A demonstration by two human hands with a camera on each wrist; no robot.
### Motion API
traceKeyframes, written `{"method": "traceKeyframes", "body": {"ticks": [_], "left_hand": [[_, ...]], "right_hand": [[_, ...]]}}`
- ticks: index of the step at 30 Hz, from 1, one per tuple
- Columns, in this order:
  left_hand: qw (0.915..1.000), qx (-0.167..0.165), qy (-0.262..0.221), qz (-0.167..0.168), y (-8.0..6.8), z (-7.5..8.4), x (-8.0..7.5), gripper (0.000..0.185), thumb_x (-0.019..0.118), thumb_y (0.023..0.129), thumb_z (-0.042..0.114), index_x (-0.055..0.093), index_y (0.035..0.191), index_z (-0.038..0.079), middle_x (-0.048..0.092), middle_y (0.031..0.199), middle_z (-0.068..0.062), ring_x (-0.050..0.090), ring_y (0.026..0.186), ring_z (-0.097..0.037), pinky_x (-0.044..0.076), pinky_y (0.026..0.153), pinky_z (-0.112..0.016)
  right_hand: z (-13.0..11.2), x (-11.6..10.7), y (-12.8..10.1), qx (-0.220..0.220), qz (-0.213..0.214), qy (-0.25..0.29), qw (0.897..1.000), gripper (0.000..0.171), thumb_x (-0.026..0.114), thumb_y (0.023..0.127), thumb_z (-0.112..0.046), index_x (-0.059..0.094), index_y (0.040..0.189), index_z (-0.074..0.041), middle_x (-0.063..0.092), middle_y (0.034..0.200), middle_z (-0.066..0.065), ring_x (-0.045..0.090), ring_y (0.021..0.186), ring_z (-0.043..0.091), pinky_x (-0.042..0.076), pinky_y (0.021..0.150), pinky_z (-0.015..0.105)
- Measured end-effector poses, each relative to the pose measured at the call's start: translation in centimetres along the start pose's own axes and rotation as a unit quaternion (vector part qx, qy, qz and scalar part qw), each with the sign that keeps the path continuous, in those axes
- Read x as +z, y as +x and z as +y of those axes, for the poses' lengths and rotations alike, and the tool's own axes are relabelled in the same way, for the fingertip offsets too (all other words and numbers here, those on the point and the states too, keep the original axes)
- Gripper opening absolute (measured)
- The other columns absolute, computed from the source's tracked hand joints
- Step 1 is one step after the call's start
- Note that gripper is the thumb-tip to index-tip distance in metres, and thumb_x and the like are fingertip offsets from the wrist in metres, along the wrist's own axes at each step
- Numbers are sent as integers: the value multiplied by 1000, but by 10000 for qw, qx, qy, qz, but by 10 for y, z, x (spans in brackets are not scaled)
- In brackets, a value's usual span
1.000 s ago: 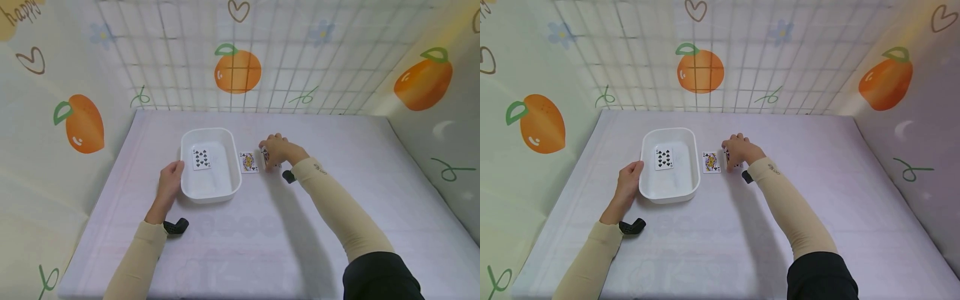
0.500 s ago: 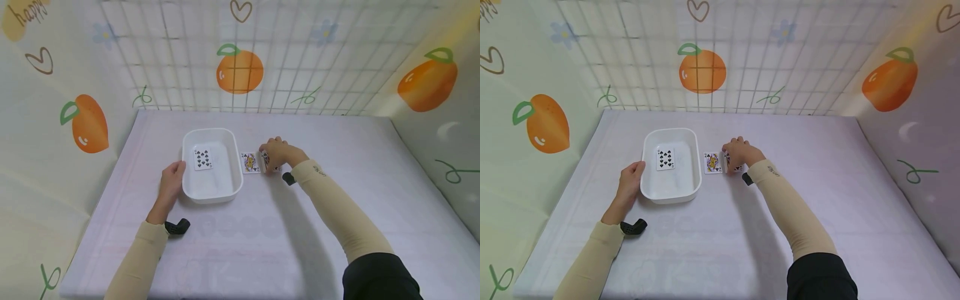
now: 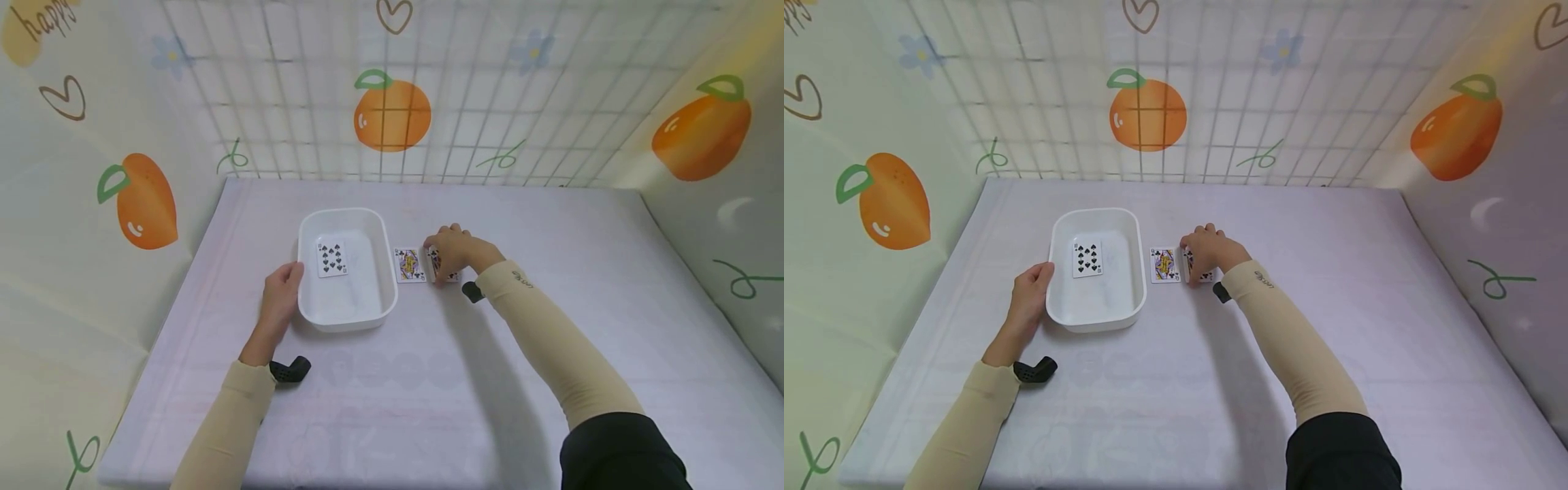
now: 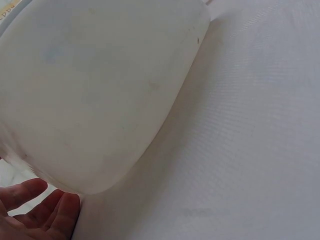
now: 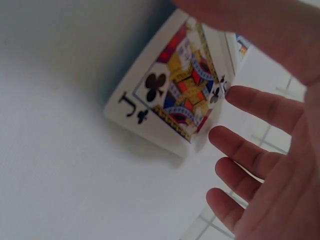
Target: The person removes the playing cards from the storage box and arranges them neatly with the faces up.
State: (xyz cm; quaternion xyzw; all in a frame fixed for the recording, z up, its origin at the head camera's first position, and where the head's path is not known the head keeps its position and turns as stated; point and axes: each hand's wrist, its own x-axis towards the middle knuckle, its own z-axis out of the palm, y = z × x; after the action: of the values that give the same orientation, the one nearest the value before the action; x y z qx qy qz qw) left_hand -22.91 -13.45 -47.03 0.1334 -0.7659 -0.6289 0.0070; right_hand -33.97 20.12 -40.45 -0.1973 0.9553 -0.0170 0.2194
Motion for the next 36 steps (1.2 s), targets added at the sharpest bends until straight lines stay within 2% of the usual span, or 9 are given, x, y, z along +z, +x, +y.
{"method": "traceKeyframes", "body": {"ticks": [7,16,28,36], "left_hand": [[9999,-75,75,27,0,0,-1,53,46,101,46,57,136,7,62,126,-11,58,110,-25,47,97,-44],[9999,-101,60,72,2,1,-3,52,46,101,45,57,136,7,62,127,-11,58,112,-25,46,98,-44],[10000,-66,-37,31,2,0,-1,51,47,102,44,57,136,8,62,126,-11,58,112,-25,46,99,-44],[10000,-38,-55,24,2,1,0,51,47,102,43,57,136,7,62,128,-12,59,113,-25,46,100,-43]], "right_hand": [[-2,-1,3,-11,2,-27,10000,90,91,64,-35,52,142,-14,48,135,17,42,117,35,40,95,60],[-8,-10,3,-20,14,104,9999,101,90,67,-38,40,151,-14,39,147,21,36,128,40,34,103,62],[-14,-23,2,-122,156,223,9996,100,89,68,-41,41,151,-14,35,150,20,31,134,43,33,102,67],[-17,-34,4,-401,401,163,9983,95,88,70,-39,42,149,-11,41,145,21,33,129,41,34,101,65]]}}
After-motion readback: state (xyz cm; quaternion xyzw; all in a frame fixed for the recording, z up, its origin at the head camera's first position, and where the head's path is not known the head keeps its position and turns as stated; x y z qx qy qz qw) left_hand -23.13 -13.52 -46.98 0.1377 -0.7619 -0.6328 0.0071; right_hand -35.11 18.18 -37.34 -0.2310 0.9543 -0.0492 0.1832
